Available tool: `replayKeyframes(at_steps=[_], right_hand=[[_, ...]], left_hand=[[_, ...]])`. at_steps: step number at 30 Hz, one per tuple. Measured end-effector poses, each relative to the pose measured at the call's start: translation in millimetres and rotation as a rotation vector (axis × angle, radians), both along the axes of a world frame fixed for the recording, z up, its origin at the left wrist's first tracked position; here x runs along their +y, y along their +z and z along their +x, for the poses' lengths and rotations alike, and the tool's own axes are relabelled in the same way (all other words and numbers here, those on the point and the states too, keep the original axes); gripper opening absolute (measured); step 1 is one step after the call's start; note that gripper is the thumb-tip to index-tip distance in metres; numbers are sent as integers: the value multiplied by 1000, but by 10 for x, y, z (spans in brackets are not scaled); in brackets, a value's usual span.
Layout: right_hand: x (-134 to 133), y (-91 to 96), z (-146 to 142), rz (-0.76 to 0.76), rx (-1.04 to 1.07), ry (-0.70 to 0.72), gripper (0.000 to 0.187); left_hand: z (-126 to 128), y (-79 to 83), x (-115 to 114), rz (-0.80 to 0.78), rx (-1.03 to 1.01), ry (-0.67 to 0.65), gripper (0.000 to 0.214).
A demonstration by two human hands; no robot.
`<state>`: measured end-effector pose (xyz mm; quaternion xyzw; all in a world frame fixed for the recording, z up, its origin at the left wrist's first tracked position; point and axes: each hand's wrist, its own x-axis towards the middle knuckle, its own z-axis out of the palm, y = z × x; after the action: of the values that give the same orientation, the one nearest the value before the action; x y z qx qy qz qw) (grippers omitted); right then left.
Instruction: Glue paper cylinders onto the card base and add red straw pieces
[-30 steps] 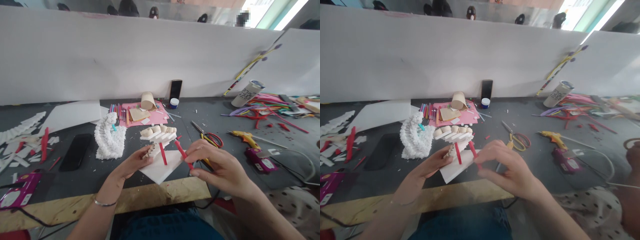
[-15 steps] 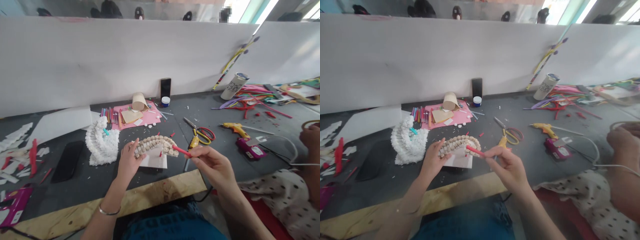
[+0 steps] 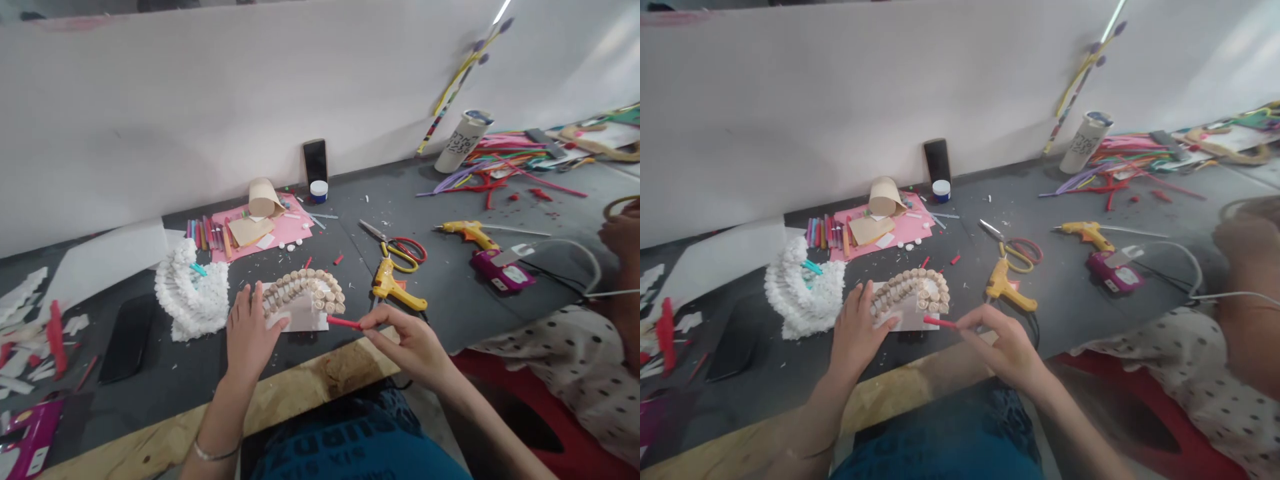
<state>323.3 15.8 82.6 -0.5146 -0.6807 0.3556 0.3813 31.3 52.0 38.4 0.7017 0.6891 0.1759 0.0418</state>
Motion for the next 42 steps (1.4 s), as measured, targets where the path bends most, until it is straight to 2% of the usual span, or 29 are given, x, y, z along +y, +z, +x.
replayKeyframes(at_steps=[3,5,8,11,14,17,19,21,25,27,30,32,35,38,42], right_hand=[[-33,26,13,73,-47,117,11],[-45,39,11,126,-91,210,14],[-57,57,-29,232,-158,308,17],[-72,80,-89,322,-214,342,17],[-57,84,-73,312,-248,347,16],[57,59,129,256,-225,271,10],[205,26,366,220,-249,113,15],[396,-27,633,159,-374,-98,16],[840,-202,1073,108,-653,-341,20],[1071,-316,1209,88,-735,-342,20],[1393,-495,1328,18,-871,-218,16],[1566,-596,1369,-35,-932,-143,16],[1737,-672,1396,-81,-955,-104,14],[1834,-624,1401,-23,-906,-139,17],[1935,-387,1391,133,-702,-285,18]], left_hand=[[69,271,-155,149,-121,-121,54],[182,460,-266,205,-192,-297,43],[399,621,-373,80,-218,-619,37],[557,588,-393,-83,-204,-719,33],[611,482,-386,-235,-298,-683,37],[592,438,-397,-388,-461,-534,33],[552,442,-424,-479,-537,-399,29],[500,437,-463,-542,-609,-279,26],[417,341,-543,-621,-879,-152,30],[412,293,-566,-665,-1050,-123,34],[433,282,-586,-745,-1239,-59,40],[438,299,-603,-774,-1317,-10,41],[415,307,-642,-789,-1381,51,42],[390,279,-684,-804,-1401,71,47],[396,260,-720,-816,-1409,59,43]])
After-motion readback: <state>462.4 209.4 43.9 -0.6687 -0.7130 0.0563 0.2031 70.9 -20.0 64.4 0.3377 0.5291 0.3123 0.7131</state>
